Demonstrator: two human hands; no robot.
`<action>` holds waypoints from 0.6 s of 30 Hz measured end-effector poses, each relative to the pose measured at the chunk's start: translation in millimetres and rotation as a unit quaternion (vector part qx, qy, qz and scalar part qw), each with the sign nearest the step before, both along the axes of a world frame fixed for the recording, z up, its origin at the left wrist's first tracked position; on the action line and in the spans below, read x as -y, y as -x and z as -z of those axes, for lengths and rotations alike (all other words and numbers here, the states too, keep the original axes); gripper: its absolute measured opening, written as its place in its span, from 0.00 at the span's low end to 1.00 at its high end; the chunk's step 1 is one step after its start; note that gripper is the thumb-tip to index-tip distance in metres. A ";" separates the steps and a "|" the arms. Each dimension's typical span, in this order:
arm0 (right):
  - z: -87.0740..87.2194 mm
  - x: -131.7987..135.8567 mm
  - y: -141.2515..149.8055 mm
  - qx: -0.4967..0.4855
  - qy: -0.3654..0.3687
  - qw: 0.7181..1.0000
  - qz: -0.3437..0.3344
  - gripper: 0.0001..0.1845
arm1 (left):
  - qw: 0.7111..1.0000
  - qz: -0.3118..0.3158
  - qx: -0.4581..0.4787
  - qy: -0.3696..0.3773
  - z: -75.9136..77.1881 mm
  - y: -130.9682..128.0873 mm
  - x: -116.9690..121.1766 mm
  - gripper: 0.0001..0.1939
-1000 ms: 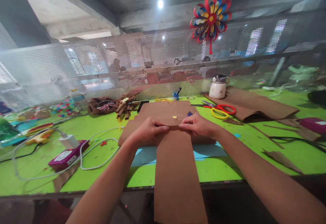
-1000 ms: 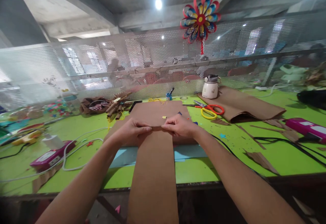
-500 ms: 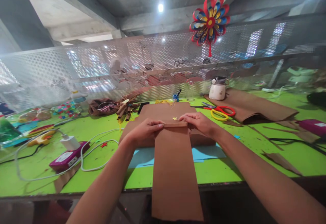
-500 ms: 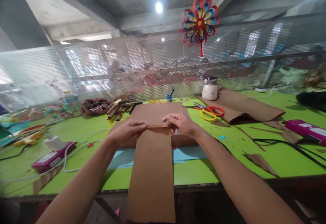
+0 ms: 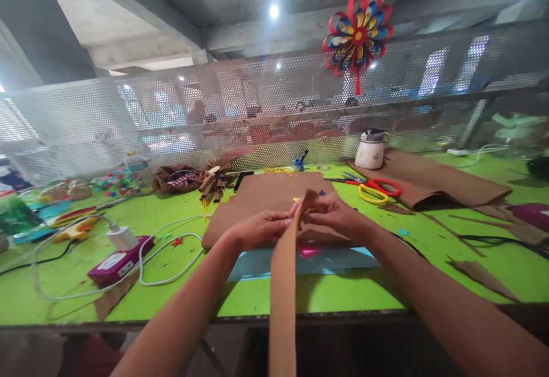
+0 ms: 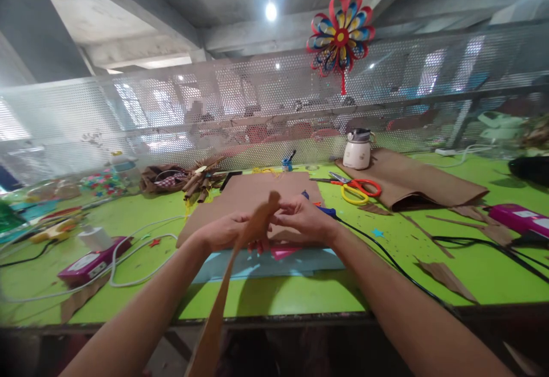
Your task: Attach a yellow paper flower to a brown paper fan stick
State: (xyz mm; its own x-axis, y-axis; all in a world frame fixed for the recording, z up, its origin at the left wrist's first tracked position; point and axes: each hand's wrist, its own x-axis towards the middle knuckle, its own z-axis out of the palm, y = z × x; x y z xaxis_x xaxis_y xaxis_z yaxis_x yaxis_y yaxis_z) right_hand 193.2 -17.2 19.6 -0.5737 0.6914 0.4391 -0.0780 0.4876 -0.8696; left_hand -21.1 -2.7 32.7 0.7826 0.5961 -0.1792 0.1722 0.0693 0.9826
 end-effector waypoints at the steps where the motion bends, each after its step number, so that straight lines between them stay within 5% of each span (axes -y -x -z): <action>1: 0.9 -1.0 -0.3 0.001 0.009 1.000 0.004 0.13 | 1.000 0.000 -0.011 -0.013 -0.9 0.5 -0.2 0.17; 7: -3.0 2.6 -1.5 0.091 0.013 0.996 0.015 0.15 | 0.986 -0.156 0.022 -0.052 -10.1 6.5 -0.9 0.21; 9: -4.0 4.0 -0.4 0.151 -0.012 0.988 0.030 0.14 | 0.986 -0.155 0.020 -0.053 -11.6 5.9 -0.4 0.25; 13: 0.9 0.5 3.3 0.218 -0.052 0.971 0.082 0.14 | 0.975 -0.123 -0.059 -0.177 -8.0 0.3 -0.9 0.20; 18: 9.5 -7.1 5.7 0.175 -0.029 0.974 0.141 0.12 | 0.959 -0.171 -0.103 -0.200 1.6 -3.9 -6.2 0.16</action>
State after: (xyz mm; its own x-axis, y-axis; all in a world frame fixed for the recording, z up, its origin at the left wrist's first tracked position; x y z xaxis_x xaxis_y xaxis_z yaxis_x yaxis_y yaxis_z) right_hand 187.5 -10.2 10.1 -0.4867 0.8227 0.2938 0.3630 0.4963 -0.7886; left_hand -17.2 3.5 31.1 0.5019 0.8648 -0.0127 0.3998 -0.2189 0.8901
